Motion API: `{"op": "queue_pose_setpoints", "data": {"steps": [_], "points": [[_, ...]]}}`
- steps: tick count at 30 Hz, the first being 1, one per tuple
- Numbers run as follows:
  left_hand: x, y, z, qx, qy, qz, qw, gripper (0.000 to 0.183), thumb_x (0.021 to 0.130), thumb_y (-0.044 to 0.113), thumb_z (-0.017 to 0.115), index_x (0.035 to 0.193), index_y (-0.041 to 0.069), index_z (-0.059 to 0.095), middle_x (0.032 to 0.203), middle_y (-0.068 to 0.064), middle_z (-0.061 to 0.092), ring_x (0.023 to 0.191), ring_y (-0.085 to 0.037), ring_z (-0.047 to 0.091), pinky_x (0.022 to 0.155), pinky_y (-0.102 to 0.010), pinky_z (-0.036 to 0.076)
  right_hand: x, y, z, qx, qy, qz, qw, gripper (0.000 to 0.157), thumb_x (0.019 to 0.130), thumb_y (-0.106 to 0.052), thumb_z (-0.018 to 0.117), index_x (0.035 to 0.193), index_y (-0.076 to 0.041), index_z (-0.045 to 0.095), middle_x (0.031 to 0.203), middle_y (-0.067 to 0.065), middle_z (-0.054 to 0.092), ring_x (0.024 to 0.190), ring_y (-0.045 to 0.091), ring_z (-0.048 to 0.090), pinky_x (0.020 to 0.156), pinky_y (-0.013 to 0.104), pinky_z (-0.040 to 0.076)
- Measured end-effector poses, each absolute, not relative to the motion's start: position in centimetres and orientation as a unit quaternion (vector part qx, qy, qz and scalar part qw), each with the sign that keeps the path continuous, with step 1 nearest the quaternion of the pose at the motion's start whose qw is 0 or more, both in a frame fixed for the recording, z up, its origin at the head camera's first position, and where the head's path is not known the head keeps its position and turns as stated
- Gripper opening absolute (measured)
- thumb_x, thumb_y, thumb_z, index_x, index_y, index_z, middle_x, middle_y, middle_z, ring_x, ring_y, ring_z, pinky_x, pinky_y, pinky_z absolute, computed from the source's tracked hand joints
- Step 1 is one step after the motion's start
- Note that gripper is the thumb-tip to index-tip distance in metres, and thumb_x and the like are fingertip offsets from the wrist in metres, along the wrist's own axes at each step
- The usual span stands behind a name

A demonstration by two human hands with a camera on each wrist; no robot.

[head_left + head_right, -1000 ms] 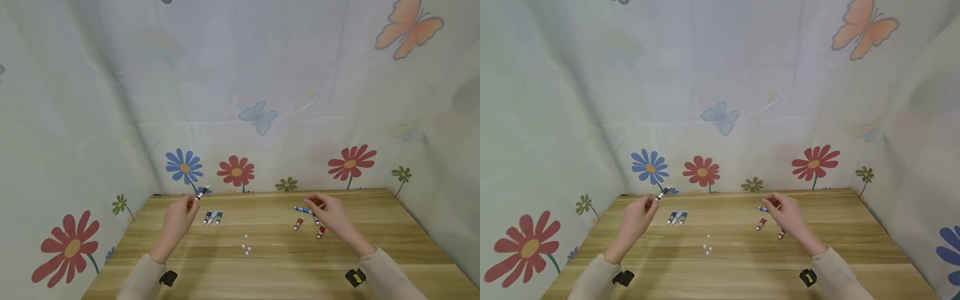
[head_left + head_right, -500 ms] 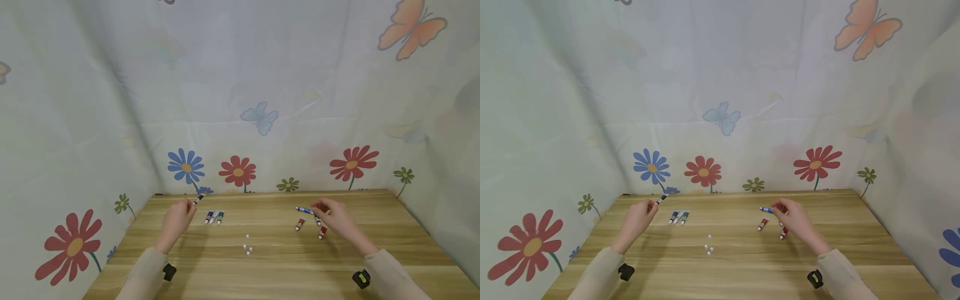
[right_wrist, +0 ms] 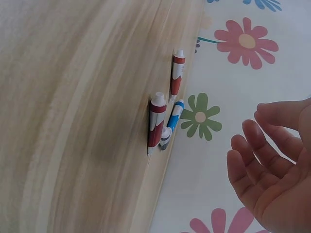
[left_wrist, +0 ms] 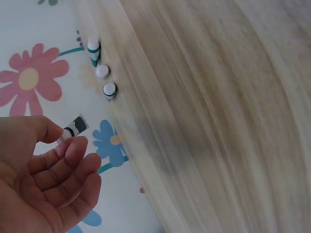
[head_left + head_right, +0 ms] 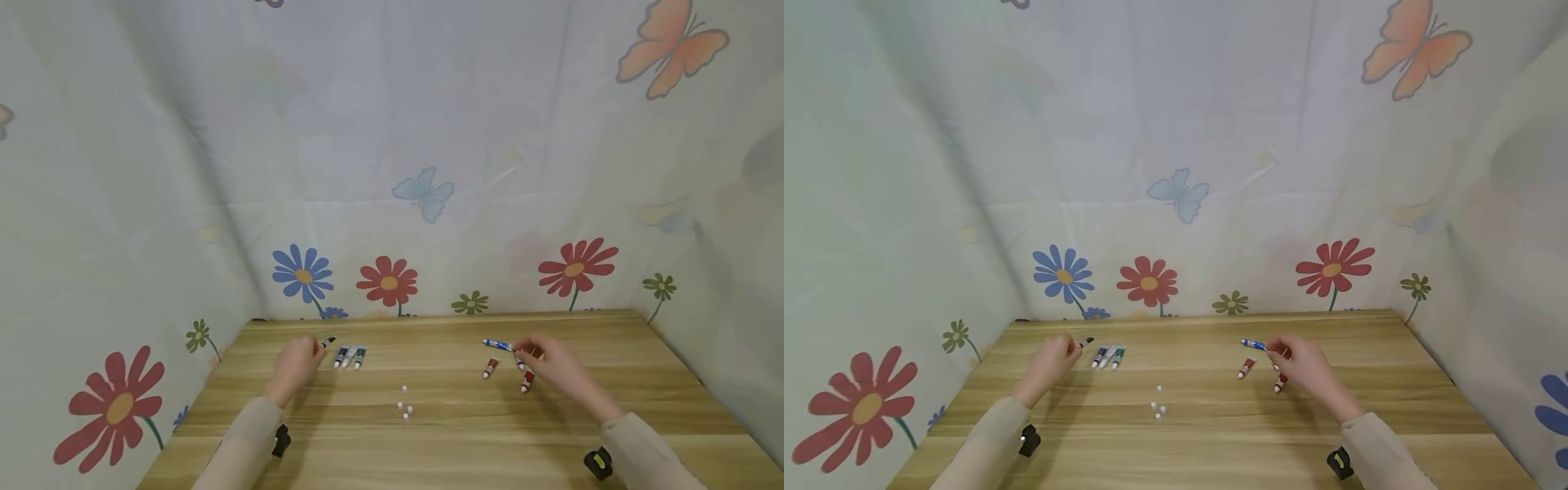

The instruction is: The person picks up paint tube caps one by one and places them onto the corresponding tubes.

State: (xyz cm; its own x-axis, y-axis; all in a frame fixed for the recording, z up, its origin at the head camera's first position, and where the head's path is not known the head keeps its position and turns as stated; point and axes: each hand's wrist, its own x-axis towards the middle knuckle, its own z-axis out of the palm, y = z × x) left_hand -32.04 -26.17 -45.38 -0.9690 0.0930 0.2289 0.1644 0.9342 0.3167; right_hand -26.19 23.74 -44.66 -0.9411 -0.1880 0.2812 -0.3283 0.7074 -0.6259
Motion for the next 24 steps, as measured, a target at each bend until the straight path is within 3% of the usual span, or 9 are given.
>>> {"op": "queue_pose_setpoints", "data": {"steps": [9, 18, 24], "points": [[-33.2, -26.1, -46.5, -0.053, -0.982, -0.165, 0.068, 0.043, 0.096, 0.013, 0.060, 0.059, 0.016, 0.039, 0.050, 0.005, 0.033, 0.047, -0.010, 0.028, 0.046, -0.026, 0.025, -26.0, 24.1, -44.6, 0.141, -0.920, 0.350, 0.102, 0.010, 0.095, -0.007, 0.069, 0.104, -0.001, 0.070, 0.087, 0.001, 0.069, 0.079, 0.015, 0.059, 0.063, 0.028, 0.049], [-33.2, -26.1, -47.1, -0.049, -0.984, -0.165, 0.053, 0.042, 0.097, 0.014, 0.062, 0.060, 0.013, 0.043, 0.053, 0.002, 0.042, 0.049, -0.013, 0.038, 0.048, -0.028, 0.033, -25.9, 24.1, -44.6, 0.150, -0.917, 0.358, 0.096, 0.010, 0.094, -0.005, 0.069, 0.103, -0.001, 0.070, 0.088, 0.004, 0.069, 0.078, 0.016, 0.059, 0.063, 0.027, 0.049], [-33.2, -26.5, -47.8, -0.036, -0.985, -0.167, 0.033, 0.042, 0.096, 0.013, 0.061, 0.058, 0.015, 0.042, 0.052, 0.003, 0.041, 0.047, -0.012, 0.037, 0.046, -0.026, 0.031, -26.1, 23.9, -44.9, 0.144, -0.918, 0.360, 0.076, 0.009, 0.096, -0.007, 0.068, 0.104, -0.004, 0.070, 0.088, 0.002, 0.068, 0.078, 0.015, 0.058, 0.064, 0.029, 0.049]]}}
